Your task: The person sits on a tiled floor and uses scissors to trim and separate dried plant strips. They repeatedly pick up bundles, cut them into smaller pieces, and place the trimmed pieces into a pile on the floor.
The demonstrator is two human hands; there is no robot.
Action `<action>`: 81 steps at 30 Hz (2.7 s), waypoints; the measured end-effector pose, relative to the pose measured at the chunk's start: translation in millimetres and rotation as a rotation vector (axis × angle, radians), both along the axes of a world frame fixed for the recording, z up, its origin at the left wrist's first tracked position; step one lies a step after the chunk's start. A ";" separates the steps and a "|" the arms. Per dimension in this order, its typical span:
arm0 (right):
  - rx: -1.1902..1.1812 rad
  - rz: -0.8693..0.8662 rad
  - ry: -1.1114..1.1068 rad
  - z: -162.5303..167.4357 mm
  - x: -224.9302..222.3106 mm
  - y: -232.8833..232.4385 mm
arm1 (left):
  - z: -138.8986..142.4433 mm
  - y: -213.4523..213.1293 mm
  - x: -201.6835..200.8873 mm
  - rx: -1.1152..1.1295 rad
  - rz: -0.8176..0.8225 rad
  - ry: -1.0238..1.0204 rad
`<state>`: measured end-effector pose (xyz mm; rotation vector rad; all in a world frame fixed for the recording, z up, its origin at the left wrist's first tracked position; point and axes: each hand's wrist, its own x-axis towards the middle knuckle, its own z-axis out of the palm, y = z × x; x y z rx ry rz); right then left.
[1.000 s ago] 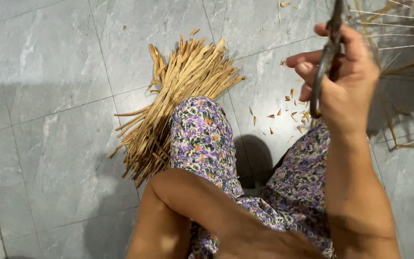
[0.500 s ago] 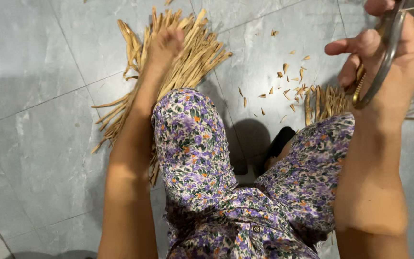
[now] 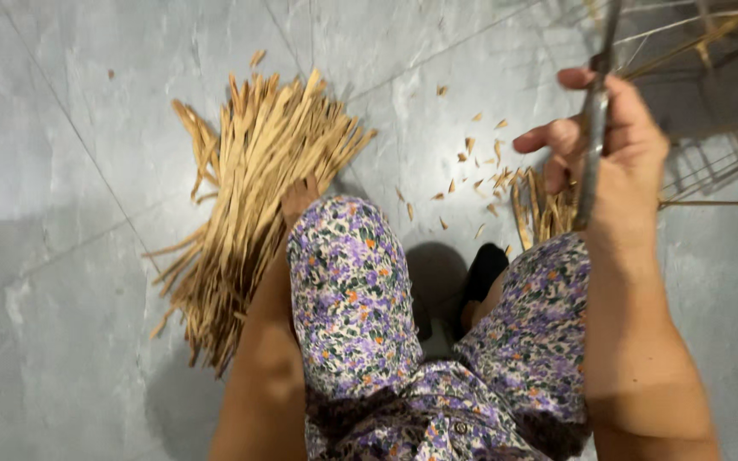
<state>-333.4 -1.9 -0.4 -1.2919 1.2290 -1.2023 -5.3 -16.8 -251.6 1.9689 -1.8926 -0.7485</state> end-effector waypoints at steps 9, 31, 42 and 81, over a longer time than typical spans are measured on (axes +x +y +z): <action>0.040 -0.056 0.004 0.0 1.6 -2.7 | 20.9 0.9 2.1 -0.009 0.042 0.138; -0.003 0.024 -0.005 -18.1 13.0 -5.8 | 89.9 46.8 27.9 -0.020 0.174 0.500; -0.001 0.050 -0.035 -34.3 17.1 -15.3 | 129.1 30.2 24.6 0.038 0.254 0.654; -0.115 -0.057 -0.265 -31.6 16.7 10.2 | 200.1 57.7 -160.9 0.032 -0.023 1.414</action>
